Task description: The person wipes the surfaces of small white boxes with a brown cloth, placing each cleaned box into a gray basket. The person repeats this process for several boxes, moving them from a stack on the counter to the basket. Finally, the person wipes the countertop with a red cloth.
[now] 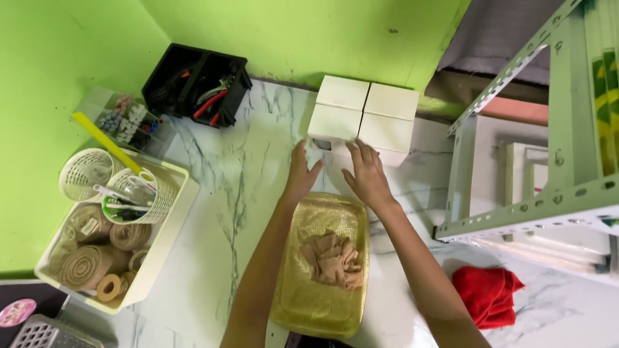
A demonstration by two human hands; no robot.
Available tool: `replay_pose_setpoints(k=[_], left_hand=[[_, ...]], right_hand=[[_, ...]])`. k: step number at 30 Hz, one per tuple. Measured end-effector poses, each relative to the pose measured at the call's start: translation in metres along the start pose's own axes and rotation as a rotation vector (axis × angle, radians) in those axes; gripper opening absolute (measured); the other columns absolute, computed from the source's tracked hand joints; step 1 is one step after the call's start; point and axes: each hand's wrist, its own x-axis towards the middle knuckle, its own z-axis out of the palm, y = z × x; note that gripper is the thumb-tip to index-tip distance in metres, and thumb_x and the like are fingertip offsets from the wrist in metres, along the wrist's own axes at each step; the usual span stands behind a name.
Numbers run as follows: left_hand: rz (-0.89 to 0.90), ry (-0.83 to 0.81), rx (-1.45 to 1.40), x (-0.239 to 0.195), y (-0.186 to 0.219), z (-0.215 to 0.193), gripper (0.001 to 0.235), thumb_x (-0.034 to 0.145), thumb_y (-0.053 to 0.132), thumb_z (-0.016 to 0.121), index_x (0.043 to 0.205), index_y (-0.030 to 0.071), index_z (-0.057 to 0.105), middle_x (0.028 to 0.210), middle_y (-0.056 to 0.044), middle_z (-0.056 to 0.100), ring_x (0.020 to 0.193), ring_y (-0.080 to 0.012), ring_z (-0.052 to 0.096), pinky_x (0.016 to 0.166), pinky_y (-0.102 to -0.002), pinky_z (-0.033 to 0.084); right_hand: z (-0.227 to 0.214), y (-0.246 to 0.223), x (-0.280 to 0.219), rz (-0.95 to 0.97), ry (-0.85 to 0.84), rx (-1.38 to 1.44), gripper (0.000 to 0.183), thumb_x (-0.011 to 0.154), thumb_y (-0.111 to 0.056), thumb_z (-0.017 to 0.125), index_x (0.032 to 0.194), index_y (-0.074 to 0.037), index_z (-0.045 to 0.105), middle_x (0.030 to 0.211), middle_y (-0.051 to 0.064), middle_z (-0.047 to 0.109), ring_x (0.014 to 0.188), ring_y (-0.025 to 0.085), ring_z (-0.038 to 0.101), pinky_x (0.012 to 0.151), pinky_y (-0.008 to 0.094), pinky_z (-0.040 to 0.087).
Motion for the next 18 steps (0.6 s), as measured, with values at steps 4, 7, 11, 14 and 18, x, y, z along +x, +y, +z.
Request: replay_pose_setpoints(k=[4,7,11,14,18], left_hand=[[0.335,0.109,0.257,0.07,-0.04,0.003,0.099,0.087,0.011,0.083,0.16,-0.004,0.018,0.16,-0.025,0.028,0.146,-0.0453,0.036,0.116,-0.051,0.038],[0.406,-0.025,0.255,0.087,-0.017,-0.004,0.111,0.076,0.004,0.084,0.157,-0.01,0.01,0.157,-0.032,0.023,0.145,-0.0491,0.029,0.115,-0.052,0.035],[0.189,-0.149,0.104,0.084,0.02,-0.014,0.103,0.073,0.009,0.075,0.159,0.0,0.02,0.153,-0.024,0.036,0.139,-0.0385,0.044,0.106,-0.04,0.051],[0.274,-0.121,0.171,0.078,0.021,-0.022,0.108,0.068,0.007,0.079,0.16,0.001,0.023,0.147,-0.023,0.04,0.137,-0.038,0.045,0.111,-0.042,0.046],[0.309,-0.152,0.16,0.075,0.019,-0.032,0.12,0.061,0.016,0.096,0.158,0.005,0.026,0.138,-0.021,0.041,0.131,-0.0345,0.046,0.111,-0.045,0.044]], right_hand=[[0.014,0.009,0.047,-0.021,0.023,-0.127,0.078,0.079,-0.016,0.08,0.145,0.002,0.044,0.148,0.031,0.045,0.139,0.045,0.041,0.115,0.06,0.027],[0.026,0.014,0.057,-0.003,-0.02,-0.286,0.079,0.074,-0.019,0.085,0.141,0.003,0.049,0.146,0.03,0.045,0.141,0.043,0.039,0.116,0.07,0.014],[0.026,0.02,0.056,0.003,-0.019,-0.32,0.066,0.074,-0.013,0.083,0.135,-0.005,0.061,0.142,0.023,0.052,0.14,0.035,0.046,0.118,0.071,0.012],[0.029,0.031,0.047,-0.049,0.032,-0.322,0.055,0.077,-0.004,0.076,0.131,-0.009,0.067,0.138,0.02,0.058,0.137,0.032,0.052,0.122,0.066,0.018],[0.025,0.032,0.042,-0.135,0.081,-0.293,0.048,0.082,0.006,0.065,0.126,-0.012,0.071,0.135,0.018,0.064,0.134,0.029,0.057,0.124,0.059,0.028]])
